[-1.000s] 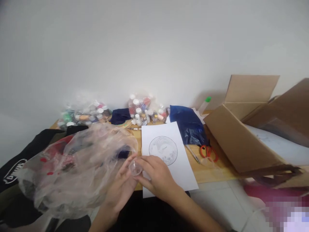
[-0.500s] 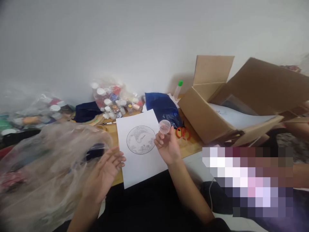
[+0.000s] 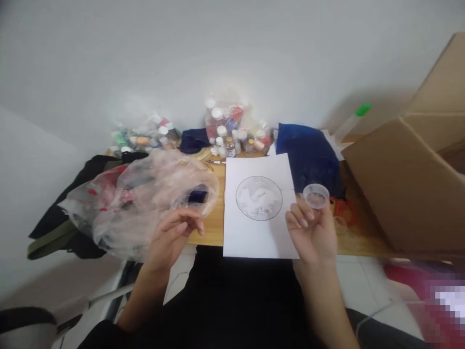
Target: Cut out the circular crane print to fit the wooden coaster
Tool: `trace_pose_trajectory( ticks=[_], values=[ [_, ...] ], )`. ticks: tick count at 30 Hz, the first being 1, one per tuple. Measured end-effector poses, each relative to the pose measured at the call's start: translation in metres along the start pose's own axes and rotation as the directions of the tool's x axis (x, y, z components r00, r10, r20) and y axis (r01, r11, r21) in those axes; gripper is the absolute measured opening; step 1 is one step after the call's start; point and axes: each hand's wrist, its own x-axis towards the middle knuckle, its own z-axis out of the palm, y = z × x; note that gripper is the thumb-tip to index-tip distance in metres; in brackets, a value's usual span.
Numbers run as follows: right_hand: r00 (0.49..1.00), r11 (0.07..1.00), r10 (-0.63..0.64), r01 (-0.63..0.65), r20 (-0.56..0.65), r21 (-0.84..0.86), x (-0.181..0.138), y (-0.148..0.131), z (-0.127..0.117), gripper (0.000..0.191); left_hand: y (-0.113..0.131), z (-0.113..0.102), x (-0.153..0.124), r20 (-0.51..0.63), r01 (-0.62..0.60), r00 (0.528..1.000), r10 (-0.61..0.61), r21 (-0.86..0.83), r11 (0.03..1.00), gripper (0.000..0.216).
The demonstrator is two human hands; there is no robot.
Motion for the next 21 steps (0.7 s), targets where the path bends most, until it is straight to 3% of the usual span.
trace_pose_trajectory(
  ticks=[2, 3, 5, 7, 10, 15, 17, 21],
  values=[
    [0.999, 0.998, 0.038, -0.038, -0.006, 0.047, -0.001, 0.001, 0.0, 0.036, 0.005, -0.011, -0.005, -0.098, -0.047, 0.992, 0.085, 0.337, 0.94, 0.018],
    [0.999, 0.996, 0.054, -0.054, -0.006, 0.067, -0.001, 0.001, 0.0, 0.035, 0.006, -0.016, -0.006, -0.128, -0.054, 0.982, 0.142, 0.528, 0.848, 0.021],
    [0.998, 0.994, 0.07, -0.069, -0.008, 0.088, -0.002, 0.002, 0.002, 0.034, 0.007, -0.025, -0.006, -0.128, -0.046, 0.955, 0.269, 0.829, 0.557, 0.031],
    [0.997, 0.995, 0.071, -0.07, -0.006, 0.072, -0.003, 0.003, 0.005, 0.033, 0.01, -0.033, -0.002, -0.092, -0.011, 0.927, 0.364, 0.962, 0.272, 0.041],
    [0.997, 0.997, 0.072, -0.072, 0.014, -0.005, -0.004, 0.006, 0.01, 0.032, 0.019, -0.045, 0.009, -0.076, 0.069, 0.925, 0.372, 0.997, 0.034, 0.047],
    [0.995, 0.995, 0.094, -0.092, 0.029, -0.047, -0.009, 0.014, 0.012, 0.032, 0.048, -0.065, 0.034, -0.076, 0.126, 0.955, 0.286, 0.979, -0.161, 0.05],
    [0.994, 0.994, 0.105, -0.104, 0.023, -0.047, -0.011, 0.016, 0.012, 0.031, 0.062, -0.071, 0.041, -0.052, 0.137, 0.929, 0.366, 0.968, -0.21, 0.045],
    [0.994, 0.992, 0.104, -0.1, 0.046, -0.079, -0.011, 0.018, 0.011, 0.029, 0.093, -0.079, 0.047, -0.003, 0.155, 0.827, 0.562, 0.962, -0.224, 0.038]
  ],
)
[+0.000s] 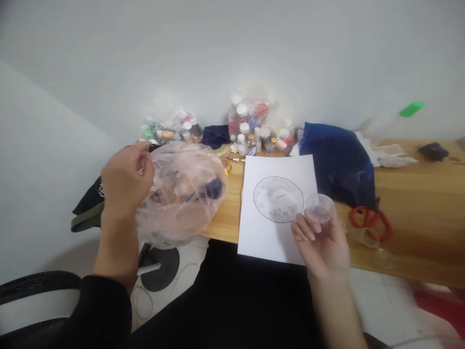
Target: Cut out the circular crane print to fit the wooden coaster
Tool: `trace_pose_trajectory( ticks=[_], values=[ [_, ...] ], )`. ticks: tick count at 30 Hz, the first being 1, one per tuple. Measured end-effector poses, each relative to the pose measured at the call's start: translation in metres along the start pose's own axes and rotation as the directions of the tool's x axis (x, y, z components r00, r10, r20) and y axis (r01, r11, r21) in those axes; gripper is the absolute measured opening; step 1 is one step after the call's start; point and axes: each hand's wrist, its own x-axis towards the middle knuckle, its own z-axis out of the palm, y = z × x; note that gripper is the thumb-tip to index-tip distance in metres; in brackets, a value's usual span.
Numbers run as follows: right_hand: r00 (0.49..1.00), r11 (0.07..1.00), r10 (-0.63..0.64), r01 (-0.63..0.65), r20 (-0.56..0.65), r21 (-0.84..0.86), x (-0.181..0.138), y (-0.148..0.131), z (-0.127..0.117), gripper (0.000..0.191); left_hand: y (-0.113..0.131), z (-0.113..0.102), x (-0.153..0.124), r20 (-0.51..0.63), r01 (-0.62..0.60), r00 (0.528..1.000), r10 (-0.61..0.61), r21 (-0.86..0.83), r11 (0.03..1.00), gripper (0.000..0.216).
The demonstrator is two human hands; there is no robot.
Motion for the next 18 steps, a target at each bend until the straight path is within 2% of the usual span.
trace_pose_trajectory(
  ticks=[5, 6, 8, 9, 10, 12, 14, 15, 16, 18],
  values=[
    [0.999, 0.998, 0.029, -0.03, 0.015, 0.051, 0.002, 0.003, -0.002, 0.028, -0.024, -0.032, 0.011, -0.138, 0.081, 0.987, -0.08, 0.001, 0.997, 0.037],
    [0.999, 0.998, 0.035, -0.036, 0.018, 0.053, 0.002, 0.003, -0.002, 0.028, -0.031, -0.037, 0.011, -0.199, 0.103, 0.975, -0.095, 0.034, 0.994, 0.037],
    [0.999, 0.999, 0.04, -0.041, 0.024, 0.031, 0.002, 0.003, -0.003, 0.028, -0.048, -0.045, 0.009, -0.325, 0.192, 0.933, -0.151, 0.095, 0.977, 0.04],
    [0.999, 0.999, 0.037, -0.037, 0.025, 0.011, 0.003, 0.004, -0.003, 0.029, -0.058, -0.047, 0.007, -0.428, 0.283, 0.88, -0.209, 0.116, 0.952, 0.042],
    [0.999, 0.999, 0.034, -0.033, 0.028, -0.013, 0.003, 0.004, -0.003, 0.029, -0.067, -0.048, 0.005, -0.457, 0.349, 0.853, -0.252, 0.141, 0.927, 0.042],
    [0.999, 0.998, 0.032, -0.03, 0.037, -0.056, 0.005, 0.005, -0.002, 0.03, -0.084, -0.047, -0.002, -0.413, 0.435, 0.845, -0.339, 0.165, 0.885, 0.042],
    [0.998, 0.996, 0.04, -0.036, 0.051, -0.077, 0.008, 0.007, 0.0, 0.032, -0.093, -0.043, -0.012, -0.322, 0.443, 0.868, -0.378, 0.16, 0.882, 0.044],
    [0.997, 0.996, 0.047, -0.043, 0.058, -0.081, 0.009, 0.008, 0.001, 0.033, -0.094, -0.04, -0.018, -0.308, 0.432, 0.874, -0.375, 0.142, 0.891, 0.045],
    [0.996, 0.995, 0.056, -0.051, 0.062, -0.084, 0.011, 0.009, 0.001, 0.033, -0.092, -0.037, -0.023, -0.346, 0.413, 0.865, -0.362, 0.083, 0.907, 0.046],
    [0.995, 0.994, 0.069, -0.063, 0.068, -0.085, 0.013, 0.012, 0.003, 0.034, -0.08, -0.028, -0.034, -0.275, 0.289, 0.913, -0.3, -0.079, 0.954, 0.041]
  ],
)
